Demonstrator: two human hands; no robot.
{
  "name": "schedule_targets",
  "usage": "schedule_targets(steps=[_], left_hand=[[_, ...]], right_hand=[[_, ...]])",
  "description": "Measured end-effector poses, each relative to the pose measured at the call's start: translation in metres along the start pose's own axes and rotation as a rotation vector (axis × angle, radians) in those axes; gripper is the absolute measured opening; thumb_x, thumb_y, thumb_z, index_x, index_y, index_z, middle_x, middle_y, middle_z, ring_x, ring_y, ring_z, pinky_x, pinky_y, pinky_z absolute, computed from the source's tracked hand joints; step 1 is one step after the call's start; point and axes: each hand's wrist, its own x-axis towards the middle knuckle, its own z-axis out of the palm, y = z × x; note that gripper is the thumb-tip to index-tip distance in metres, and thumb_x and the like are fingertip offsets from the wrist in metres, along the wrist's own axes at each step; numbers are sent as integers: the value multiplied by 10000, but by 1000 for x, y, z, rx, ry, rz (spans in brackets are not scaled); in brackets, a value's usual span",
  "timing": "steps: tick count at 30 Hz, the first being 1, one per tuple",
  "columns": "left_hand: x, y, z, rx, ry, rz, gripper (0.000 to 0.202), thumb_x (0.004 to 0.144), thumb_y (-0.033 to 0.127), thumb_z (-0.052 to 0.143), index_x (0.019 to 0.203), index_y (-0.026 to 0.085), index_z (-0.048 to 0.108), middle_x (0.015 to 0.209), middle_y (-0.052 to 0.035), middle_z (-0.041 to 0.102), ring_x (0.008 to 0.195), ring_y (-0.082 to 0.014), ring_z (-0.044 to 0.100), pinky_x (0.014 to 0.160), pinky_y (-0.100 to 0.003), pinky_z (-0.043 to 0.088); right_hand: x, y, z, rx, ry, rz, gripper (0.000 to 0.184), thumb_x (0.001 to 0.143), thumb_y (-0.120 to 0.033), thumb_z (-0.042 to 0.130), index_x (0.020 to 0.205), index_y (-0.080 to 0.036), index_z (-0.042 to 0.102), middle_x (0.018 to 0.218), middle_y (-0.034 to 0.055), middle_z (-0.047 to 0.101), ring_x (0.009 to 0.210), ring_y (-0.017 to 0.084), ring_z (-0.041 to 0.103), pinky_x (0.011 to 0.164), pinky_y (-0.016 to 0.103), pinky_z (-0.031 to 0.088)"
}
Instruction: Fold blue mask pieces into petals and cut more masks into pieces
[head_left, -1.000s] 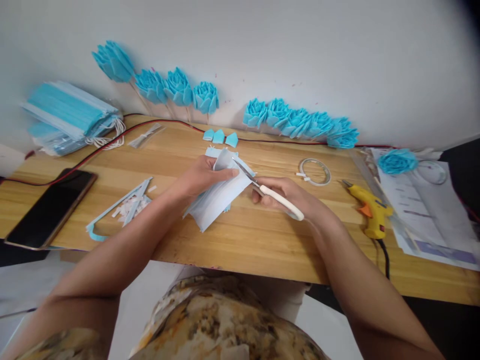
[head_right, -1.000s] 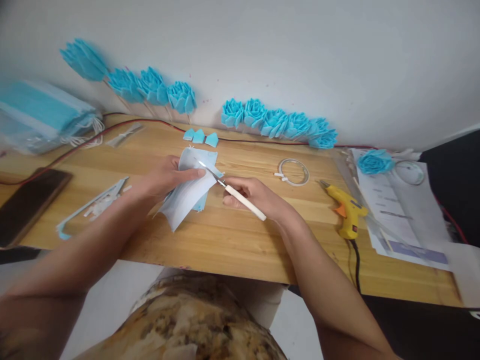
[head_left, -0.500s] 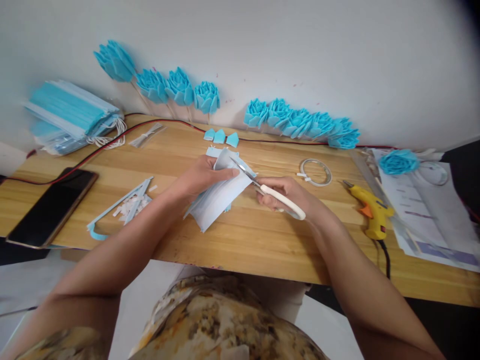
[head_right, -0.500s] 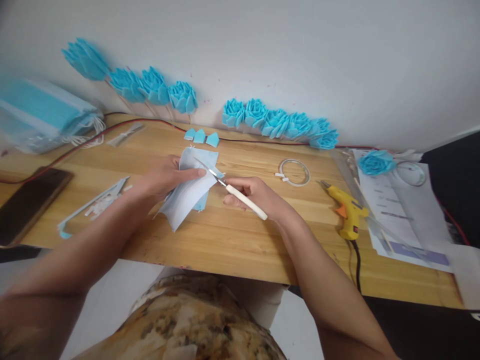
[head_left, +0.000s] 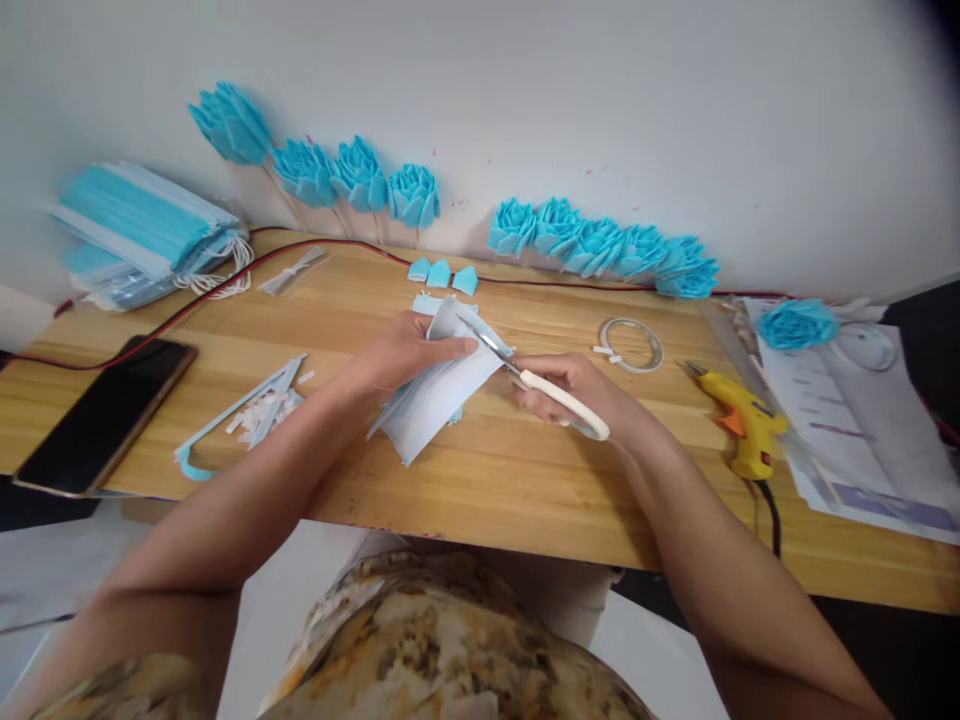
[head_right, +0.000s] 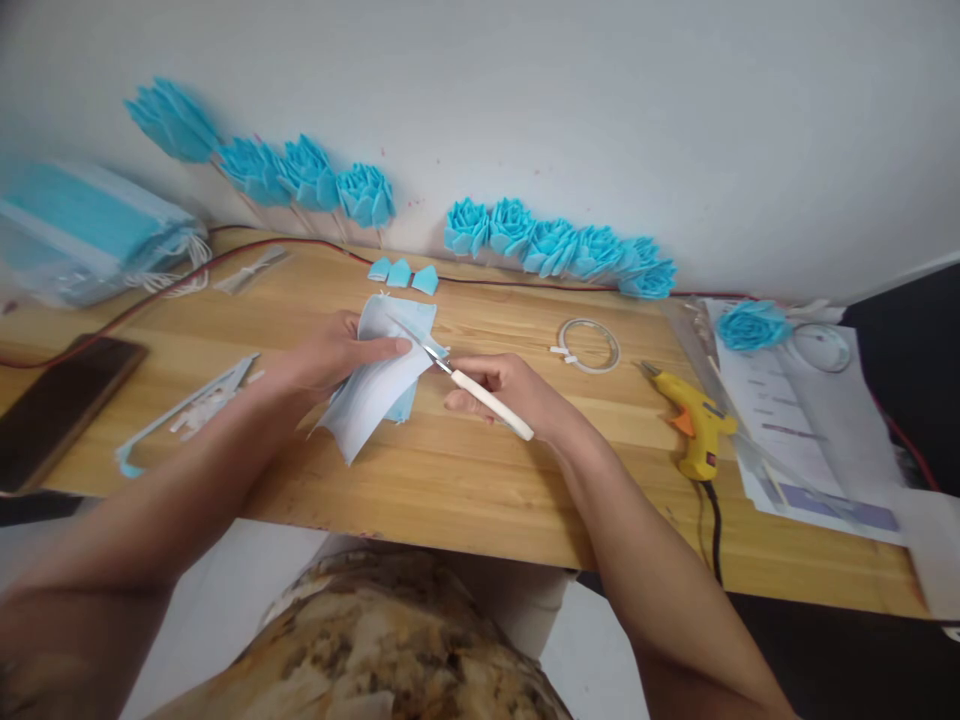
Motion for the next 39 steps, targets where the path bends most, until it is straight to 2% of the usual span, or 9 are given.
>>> schedule_targets(steps=[6, 12, 16, 20, 26, 34, 39], left_hand=[[0, 1, 0, -22, -12, -20, 279, 649, 410, 796, 693, 178, 647, 624, -8, 665, 500, -128, 580, 425, -212, 424], [-2, 2, 1, -12, 13, -41, 339, 624, 441, 834, 712, 169, 652, 636, -12, 657, 513, -133, 576, 440, -225, 421], [-3, 3, -1, -28, 76, -8, 379, 639, 502, 824, 763, 172, 682, 657, -20, 664, 525, -141, 576, 449, -239, 411], [-3, 4, -2, -22, 101, 22, 364, 644, 495, 814, 742, 172, 678, 661, -25, 669, 539, -143, 579, 468, -239, 409], [-5, 5, 1, -68, 86, -1, 376, 595, 476, 847, 726, 169, 674, 648, -13, 658, 523, -136, 571, 459, -236, 416], [-7, 8, 3, -53, 88, -4, 370, 593, 471, 843, 701, 167, 663, 627, -13, 655, 508, -134, 564, 446, -236, 412], [-6, 6, 2, -33, 69, -1, 355, 628, 476, 822, 715, 164, 675, 656, -26, 674, 525, -143, 588, 450, -237, 420]], right_hand=[[1, 3, 1, 27, 29, 34, 522, 705, -578, 811, 1025, -172, 742, 619, -53, 474, 490, 63, 392, 418, 224, 320], [1, 6, 0, 73, 70, 89, 590, 635, -569, 857, 1059, -171, 754, 600, -52, 515, 477, 63, 390, 417, 224, 307], [0, 4, -2, 60, 75, 70, 562, 671, -580, 834, 1032, -159, 744, 629, -48, 491, 486, 64, 380, 432, 234, 297], [-2, -2, -3, -2, 22, 35, 559, 743, -613, 770, 1086, -177, 708, 706, -24, 515, 557, 86, 384, 474, 246, 300], [-3, -11, -2, -54, -32, -65, 556, 742, -708, 722, 891, -179, 638, 780, 14, 549, 699, 137, 435, 606, 278, 352], [-1, -10, -2, -73, -36, -65, 571, 731, -727, 718, 884, -190, 598, 775, 1, 527, 703, 141, 423, 624, 284, 335], [-1, -10, -2, -76, -47, -89, 554, 753, -736, 690, 814, -198, 573, 774, 1, 519, 709, 140, 414, 623, 287, 325]])
